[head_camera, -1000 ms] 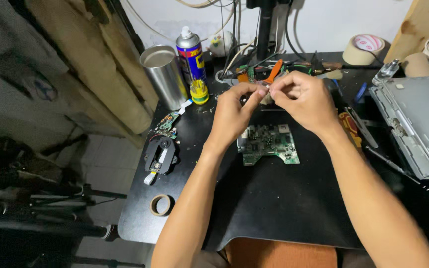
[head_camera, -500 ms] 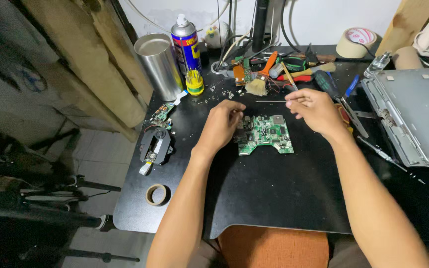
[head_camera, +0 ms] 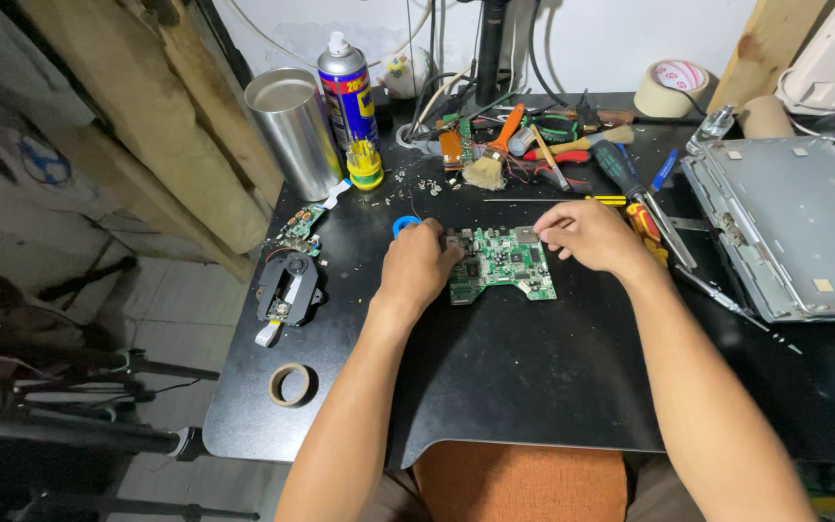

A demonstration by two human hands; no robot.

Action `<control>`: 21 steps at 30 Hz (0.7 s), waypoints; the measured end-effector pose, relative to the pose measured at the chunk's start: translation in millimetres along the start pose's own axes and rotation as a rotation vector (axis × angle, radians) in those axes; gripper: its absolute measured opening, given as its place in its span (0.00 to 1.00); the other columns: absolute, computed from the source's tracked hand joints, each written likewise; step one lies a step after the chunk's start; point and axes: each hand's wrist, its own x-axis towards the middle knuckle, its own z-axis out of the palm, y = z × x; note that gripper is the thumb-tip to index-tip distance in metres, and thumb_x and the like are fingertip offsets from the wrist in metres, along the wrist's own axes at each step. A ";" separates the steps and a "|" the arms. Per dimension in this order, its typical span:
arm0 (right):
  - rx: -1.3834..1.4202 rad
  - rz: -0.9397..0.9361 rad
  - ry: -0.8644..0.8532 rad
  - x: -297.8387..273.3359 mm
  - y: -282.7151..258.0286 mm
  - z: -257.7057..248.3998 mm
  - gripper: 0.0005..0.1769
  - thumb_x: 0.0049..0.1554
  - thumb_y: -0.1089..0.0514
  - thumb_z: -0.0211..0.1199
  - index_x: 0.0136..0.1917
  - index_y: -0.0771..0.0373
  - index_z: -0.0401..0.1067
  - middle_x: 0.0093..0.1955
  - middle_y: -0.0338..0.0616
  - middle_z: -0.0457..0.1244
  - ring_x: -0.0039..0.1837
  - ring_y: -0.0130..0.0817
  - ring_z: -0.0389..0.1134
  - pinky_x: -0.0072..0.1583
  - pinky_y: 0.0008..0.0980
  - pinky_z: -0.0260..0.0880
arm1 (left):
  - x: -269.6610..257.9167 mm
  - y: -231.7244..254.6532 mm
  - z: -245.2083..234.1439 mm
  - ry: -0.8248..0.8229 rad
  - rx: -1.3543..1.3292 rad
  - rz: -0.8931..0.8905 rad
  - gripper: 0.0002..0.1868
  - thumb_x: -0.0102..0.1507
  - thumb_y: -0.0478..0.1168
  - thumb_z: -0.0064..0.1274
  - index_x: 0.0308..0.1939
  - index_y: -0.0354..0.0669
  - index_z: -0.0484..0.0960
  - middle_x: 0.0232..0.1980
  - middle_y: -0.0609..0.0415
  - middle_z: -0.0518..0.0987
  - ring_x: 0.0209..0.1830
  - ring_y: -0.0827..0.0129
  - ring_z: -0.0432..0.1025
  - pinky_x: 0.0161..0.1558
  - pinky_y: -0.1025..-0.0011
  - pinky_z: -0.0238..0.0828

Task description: The person solders components onto a green circuit board, handles a small electronic part, and then uses a digital multimeter to measure points on the board.

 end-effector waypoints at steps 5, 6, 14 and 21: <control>0.126 -0.026 0.026 0.1 -10.1 0.0 0.12 0.59 0.62 0.62 0.55 0.67 0.77 0.46 0.44 0.72 0.44 0.28 0.72 0.44 0.29 0.75 | -4.0 13.6 5.3 0.256 0.008 0.164 0.17 0.59 0.43 0.62 0.45 0.33 0.82 0.46 0.38 0.78 0.48 0.44 0.73 0.44 0.52 0.73; 0.203 -0.041 0.025 0.1 -12.2 1.1 0.13 0.59 0.61 0.62 0.56 0.67 0.75 0.47 0.43 0.72 0.45 0.26 0.72 0.45 0.28 0.74 | -4.7 16.5 6.1 0.324 -0.007 0.218 0.16 0.60 0.42 0.62 0.46 0.34 0.82 0.46 0.39 0.79 0.49 0.45 0.72 0.43 0.53 0.72; 0.450 -0.112 -0.007 -3.2 -26.3 6.8 0.12 0.59 0.61 0.65 0.54 0.69 0.76 0.47 0.45 0.71 0.46 0.28 0.72 0.46 0.28 0.73 | -15.7 53.0 9.8 0.211 -0.411 0.483 0.15 0.62 0.32 0.59 0.53 0.38 0.81 0.47 0.45 0.80 0.45 0.53 0.77 0.46 0.61 0.74; 0.574 -0.101 -0.058 -22.0 -35.1 6.2 0.13 0.60 0.55 0.66 0.52 0.67 0.77 0.46 0.43 0.73 0.46 0.28 0.72 0.47 0.28 0.74 | -17.5 74.6 18.9 0.310 -0.529 0.490 0.11 0.61 0.31 0.62 0.47 0.40 0.83 0.42 0.49 0.82 0.41 0.63 0.79 0.39 0.68 0.75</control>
